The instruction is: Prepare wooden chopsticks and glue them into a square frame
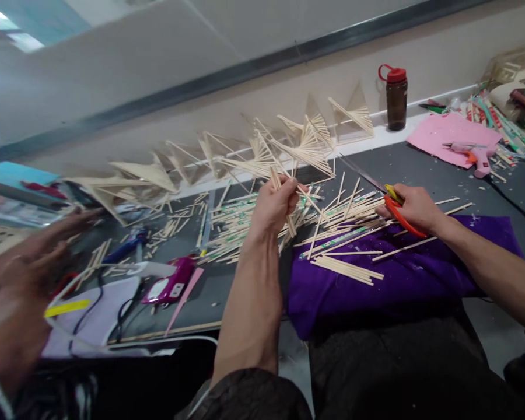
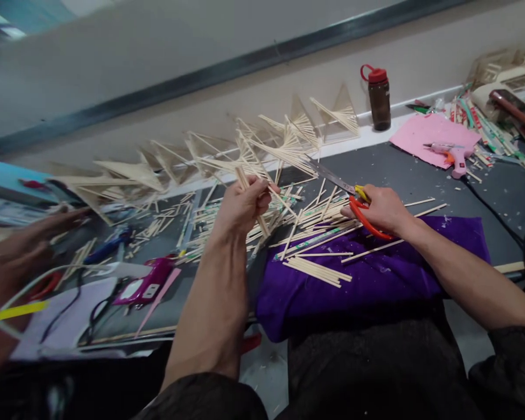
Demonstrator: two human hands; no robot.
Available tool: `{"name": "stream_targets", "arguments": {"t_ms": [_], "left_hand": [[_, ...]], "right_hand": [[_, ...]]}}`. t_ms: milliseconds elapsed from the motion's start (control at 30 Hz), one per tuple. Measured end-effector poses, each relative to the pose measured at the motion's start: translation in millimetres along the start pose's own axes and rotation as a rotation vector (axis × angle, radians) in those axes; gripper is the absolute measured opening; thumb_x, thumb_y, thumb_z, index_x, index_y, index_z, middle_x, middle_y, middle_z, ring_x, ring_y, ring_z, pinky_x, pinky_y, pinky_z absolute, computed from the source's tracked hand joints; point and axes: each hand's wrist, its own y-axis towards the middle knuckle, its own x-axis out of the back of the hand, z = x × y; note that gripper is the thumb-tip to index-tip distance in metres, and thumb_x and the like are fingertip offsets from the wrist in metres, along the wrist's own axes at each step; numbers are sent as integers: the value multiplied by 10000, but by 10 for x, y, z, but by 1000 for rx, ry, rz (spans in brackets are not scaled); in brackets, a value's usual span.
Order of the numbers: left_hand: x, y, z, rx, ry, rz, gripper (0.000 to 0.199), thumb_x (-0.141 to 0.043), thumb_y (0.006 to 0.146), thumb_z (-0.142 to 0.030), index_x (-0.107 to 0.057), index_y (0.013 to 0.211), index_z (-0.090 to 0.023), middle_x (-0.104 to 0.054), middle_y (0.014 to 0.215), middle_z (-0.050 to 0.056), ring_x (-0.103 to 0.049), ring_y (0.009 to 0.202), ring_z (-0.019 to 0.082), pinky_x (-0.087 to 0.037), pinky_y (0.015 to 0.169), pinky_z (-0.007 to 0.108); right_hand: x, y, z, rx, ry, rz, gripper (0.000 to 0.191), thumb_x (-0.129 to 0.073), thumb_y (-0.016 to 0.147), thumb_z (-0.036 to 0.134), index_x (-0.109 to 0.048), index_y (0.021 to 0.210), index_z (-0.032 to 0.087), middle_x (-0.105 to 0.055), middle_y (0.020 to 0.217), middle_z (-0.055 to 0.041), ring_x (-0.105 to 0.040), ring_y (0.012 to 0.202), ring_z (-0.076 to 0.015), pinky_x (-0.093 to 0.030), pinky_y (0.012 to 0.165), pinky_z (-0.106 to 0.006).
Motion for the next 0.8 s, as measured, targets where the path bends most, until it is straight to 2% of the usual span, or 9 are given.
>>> {"name": "stream_targets", "arguments": {"t_ms": [100,200,300,400,467,600,667,733,800], "left_hand": [[9,-23,7,45,-106,3,197,-634,698,-256,-477,631,-158,-537,558,-21,-279,359,14,-159,315,129],[-65,0,-14,85,-193,0,125,-637,666,-172,-515,679,-147,-553,574,-26,-281,351,6,-151,311,118],[-250,77,-45,85,-272,-12,147,-635,661,-120,-577,793,-144,-521,563,-56,-282,345,4,-153,308,113],[-504,198,-74,68,-301,20,101,-634,752,-216,-614,803,-132,-485,552,-59,-284,346,4,-167,303,118],[-672,286,-98,33,-282,29,171,-613,805,-298,-616,762,-133,-487,547,-45,-340,369,17,-220,314,119],[-945,423,-160,-60,-185,49,309,-562,849,-442,-575,719,-163,-464,501,-37,-465,445,63,-400,416,142],[-1064,465,-186,-76,-88,107,333,-518,864,-482,-573,744,-177,-441,482,-44,-468,439,77,-429,444,169],[-1193,503,-192,-118,100,167,332,-466,885,-466,-594,776,-180,-464,494,-34,-481,448,92,-435,466,193],[-1329,545,-166,-217,402,205,294,-466,882,-398,-629,790,-171,-557,571,5,-558,547,125,-464,545,228]], "right_hand": [[-5,3,0,-3,2,12,428,-560,684,622,-448,670,209,-513,637,3,-424,593,-132,-274,568,-259],[-7,11,2,-5,5,2,436,-557,678,631,-442,660,211,-503,633,6,-419,594,-131,-271,575,-261],[18,26,6,-14,34,-29,461,-551,667,655,-431,631,211,-483,621,13,-403,585,-124,-268,576,-262],[59,53,-3,-48,95,-74,480,-533,673,676,-446,619,206,-482,610,17,-407,587,-121,-268,576,-261],[81,73,-17,-78,135,-103,489,-521,679,684,-469,624,201,-487,605,17,-424,597,-124,-270,577,-260],[105,101,-41,-106,176,-130,505,-507,688,694,-490,627,193,-497,612,14,-446,614,-128,-278,583,-263],[114,108,-50,-111,190,-136,507,-506,690,695,-490,625,193,-496,616,14,-440,614,-126,-278,582,-264],[126,116,-63,-113,211,-153,505,-508,692,692,-481,620,193,-489,616,17,-424,610,-119,-275,579,-263],[141,126,-83,-116,234,-177,508,-508,693,694,-464,609,195,-475,611,21,-409,605,-114,-273,575,-261]]}}
